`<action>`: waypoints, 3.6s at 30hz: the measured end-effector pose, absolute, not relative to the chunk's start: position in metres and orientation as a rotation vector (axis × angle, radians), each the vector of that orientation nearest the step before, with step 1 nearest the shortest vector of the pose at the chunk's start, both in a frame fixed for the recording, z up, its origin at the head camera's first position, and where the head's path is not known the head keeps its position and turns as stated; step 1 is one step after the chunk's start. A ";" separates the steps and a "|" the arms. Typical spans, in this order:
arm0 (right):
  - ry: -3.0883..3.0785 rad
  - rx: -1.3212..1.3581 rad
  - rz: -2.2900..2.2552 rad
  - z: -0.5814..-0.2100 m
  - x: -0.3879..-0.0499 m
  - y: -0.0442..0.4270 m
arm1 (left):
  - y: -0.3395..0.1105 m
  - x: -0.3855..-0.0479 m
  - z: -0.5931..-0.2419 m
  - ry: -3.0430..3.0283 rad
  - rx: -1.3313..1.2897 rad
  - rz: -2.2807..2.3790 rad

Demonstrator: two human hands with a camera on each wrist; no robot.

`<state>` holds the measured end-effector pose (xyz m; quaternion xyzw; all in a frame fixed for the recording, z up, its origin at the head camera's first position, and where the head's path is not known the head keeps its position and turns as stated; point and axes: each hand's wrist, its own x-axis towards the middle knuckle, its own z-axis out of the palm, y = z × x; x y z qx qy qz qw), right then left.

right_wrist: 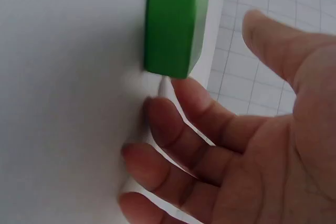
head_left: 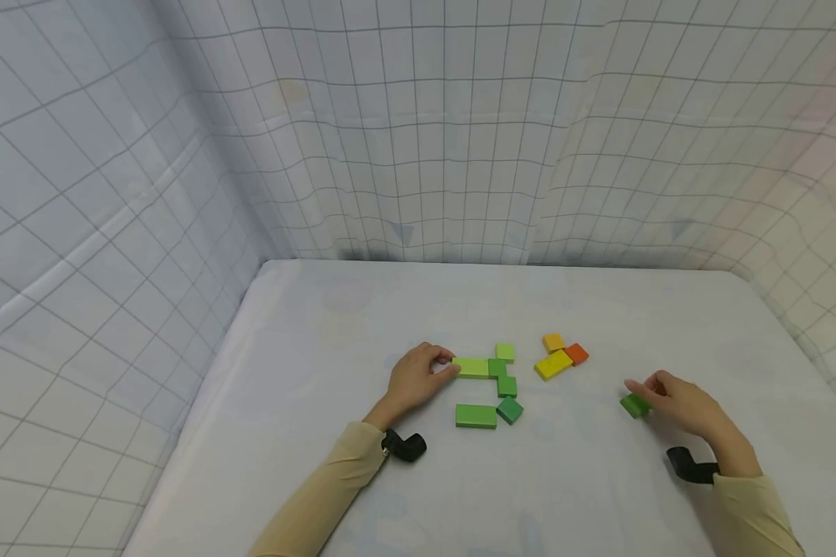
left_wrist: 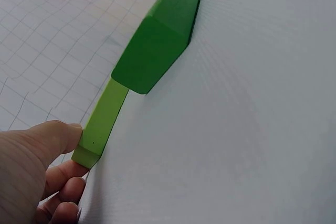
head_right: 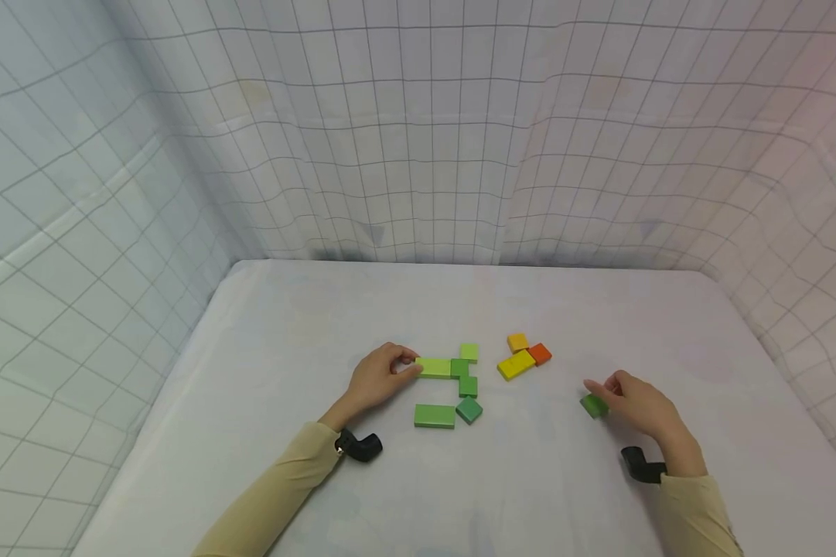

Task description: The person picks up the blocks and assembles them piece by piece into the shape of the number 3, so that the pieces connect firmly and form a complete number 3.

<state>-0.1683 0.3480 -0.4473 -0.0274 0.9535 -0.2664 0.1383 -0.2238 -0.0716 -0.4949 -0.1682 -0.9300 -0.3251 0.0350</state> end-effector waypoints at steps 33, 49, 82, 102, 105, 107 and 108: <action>2.547 -0.534 -1.144 -0.466 -0.160 0.241 | -0.074 -0.223 -0.493 -2.847 -0.548 -1.029; 2.562 -0.658 -1.019 -0.460 -0.137 0.209 | -0.071 -0.225 -0.494 -2.842 -0.565 -1.013; 2.893 -0.965 -0.640 -0.450 -0.159 0.090 | -0.073 -0.222 -0.491 -2.857 -0.540 -1.004; 2.920 -0.931 -0.559 -0.449 -0.175 0.132 | -0.072 -0.223 -0.490 -2.857 -0.556 -1.009; 2.924 -0.933 -0.524 -0.450 -0.175 0.139 | -0.072 -0.223 -0.491 -2.859 -0.545 -1.012; 2.929 -0.949 -0.524 -0.452 -0.175 0.142 | -0.072 -0.222 -0.490 -2.850 -0.540 -1.027; 2.932 -0.957 -0.530 -0.452 -0.174 0.143 | -0.072 -0.222 -0.491 -2.841 -0.543 -1.035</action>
